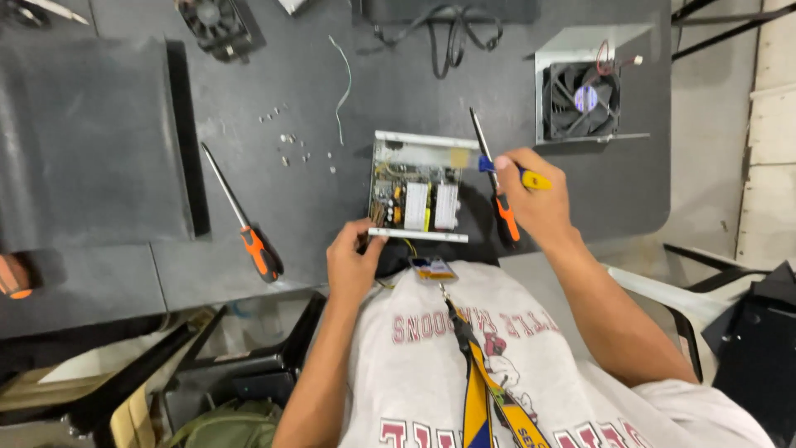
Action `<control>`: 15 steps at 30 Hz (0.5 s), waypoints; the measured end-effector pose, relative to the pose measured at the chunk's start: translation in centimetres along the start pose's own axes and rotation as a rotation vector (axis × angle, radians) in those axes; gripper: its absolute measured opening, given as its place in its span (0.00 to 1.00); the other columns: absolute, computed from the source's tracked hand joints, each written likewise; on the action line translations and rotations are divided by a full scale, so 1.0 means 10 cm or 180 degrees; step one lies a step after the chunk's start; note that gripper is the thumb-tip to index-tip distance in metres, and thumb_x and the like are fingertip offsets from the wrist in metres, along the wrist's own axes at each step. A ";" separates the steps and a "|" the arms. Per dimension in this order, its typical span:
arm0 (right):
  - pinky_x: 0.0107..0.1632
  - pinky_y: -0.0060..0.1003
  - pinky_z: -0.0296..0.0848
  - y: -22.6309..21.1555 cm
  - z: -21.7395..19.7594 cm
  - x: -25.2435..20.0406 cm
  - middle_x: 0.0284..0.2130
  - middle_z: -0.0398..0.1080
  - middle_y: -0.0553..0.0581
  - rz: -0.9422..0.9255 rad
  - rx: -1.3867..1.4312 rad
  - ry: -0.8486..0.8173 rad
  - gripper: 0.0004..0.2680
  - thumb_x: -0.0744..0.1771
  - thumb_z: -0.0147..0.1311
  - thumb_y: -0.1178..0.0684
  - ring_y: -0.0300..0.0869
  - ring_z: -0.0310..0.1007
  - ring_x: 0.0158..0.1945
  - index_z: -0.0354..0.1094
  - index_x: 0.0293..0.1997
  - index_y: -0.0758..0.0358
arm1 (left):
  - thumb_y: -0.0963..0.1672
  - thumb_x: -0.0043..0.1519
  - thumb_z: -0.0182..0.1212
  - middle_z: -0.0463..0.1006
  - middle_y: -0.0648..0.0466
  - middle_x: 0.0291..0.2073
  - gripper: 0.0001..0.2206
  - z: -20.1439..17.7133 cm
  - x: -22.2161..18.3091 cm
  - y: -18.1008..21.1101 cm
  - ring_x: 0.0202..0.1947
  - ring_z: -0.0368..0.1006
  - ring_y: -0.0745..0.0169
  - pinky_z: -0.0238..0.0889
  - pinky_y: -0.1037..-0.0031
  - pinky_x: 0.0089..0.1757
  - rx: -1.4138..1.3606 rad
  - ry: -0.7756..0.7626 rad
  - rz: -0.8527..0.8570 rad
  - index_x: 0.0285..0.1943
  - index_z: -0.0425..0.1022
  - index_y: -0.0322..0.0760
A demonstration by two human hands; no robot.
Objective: Disassembling a computer power supply unit to clean the fan and internal components using a screwdriver and brush.
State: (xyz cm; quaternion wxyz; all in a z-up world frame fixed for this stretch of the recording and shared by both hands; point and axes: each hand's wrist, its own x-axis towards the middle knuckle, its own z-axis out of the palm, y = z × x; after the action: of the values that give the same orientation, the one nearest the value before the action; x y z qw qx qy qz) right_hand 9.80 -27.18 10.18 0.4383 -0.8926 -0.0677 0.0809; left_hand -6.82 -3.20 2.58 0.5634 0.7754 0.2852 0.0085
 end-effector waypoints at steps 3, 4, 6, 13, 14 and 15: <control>0.30 0.32 0.63 0.12 -0.02 -0.16 0.12 0.65 0.51 0.0223 -0.0233 -0.0370 0.11 0.70 0.56 0.53 0.37 0.60 0.21 0.69 0.25 0.55 | 0.41 0.60 0.71 0.82 0.41 0.50 0.10 0.00 -0.03 0.05 0.53 0.78 0.43 0.75 0.60 0.51 -0.0031 -0.0009 -0.0051 0.48 0.78 0.35; 0.30 0.32 0.63 0.15 -0.03 -0.10 0.12 0.65 0.51 0.0207 -0.0229 -0.0382 0.11 0.70 0.56 0.53 0.37 0.60 0.21 0.69 0.25 0.55 | 0.41 0.60 0.71 0.82 0.41 0.50 0.10 0.00 -0.03 0.06 0.53 0.78 0.43 0.75 0.60 0.51 -0.0032 0.0010 -0.0052 0.48 0.78 0.35; 0.29 0.31 0.61 0.22 -0.02 0.00 0.12 0.63 0.48 0.0309 -0.0185 0.0140 0.12 0.72 0.52 0.53 0.37 0.59 0.20 0.71 0.26 0.52 | 0.40 0.61 0.71 0.81 0.40 0.49 0.10 -0.03 -0.04 0.07 0.53 0.78 0.41 0.75 0.60 0.50 -0.0082 -0.0025 0.0024 0.49 0.78 0.33; 0.38 0.42 0.71 0.14 0.00 -0.02 0.23 0.74 0.61 0.0682 -0.0344 -0.0394 0.06 0.67 0.54 0.54 0.48 0.71 0.28 0.76 0.35 0.61 | 0.41 0.59 0.72 0.82 0.42 0.49 0.11 -0.01 -0.04 0.00 0.54 0.77 0.42 0.74 0.63 0.51 -0.0014 0.0073 0.0099 0.49 0.78 0.36; 0.35 0.38 0.66 0.23 0.00 0.01 0.19 0.67 0.57 0.0368 -0.0410 -0.0064 0.07 0.70 0.53 0.53 0.43 0.64 0.26 0.72 0.32 0.58 | 0.41 0.59 0.72 0.82 0.43 0.48 0.11 0.01 -0.04 -0.02 0.53 0.77 0.43 0.75 0.62 0.50 -0.0035 0.0057 0.0135 0.48 0.78 0.36; 0.32 0.35 0.61 0.32 -0.01 0.04 0.15 0.59 0.53 0.0050 -0.0471 0.0265 0.11 0.72 0.52 0.52 0.39 0.56 0.23 0.68 0.28 0.54 | 0.41 0.59 0.72 0.82 0.44 0.48 0.11 0.03 -0.03 -0.04 0.53 0.78 0.44 0.75 0.61 0.50 -0.0055 0.0040 0.0171 0.48 0.78 0.37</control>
State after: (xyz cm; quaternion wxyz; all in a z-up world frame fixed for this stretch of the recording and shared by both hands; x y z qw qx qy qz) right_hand 10.40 -29.09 7.65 0.3729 -0.9257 -0.0483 0.0419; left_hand -7.15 -3.51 2.22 0.5678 0.7778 0.2678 0.0310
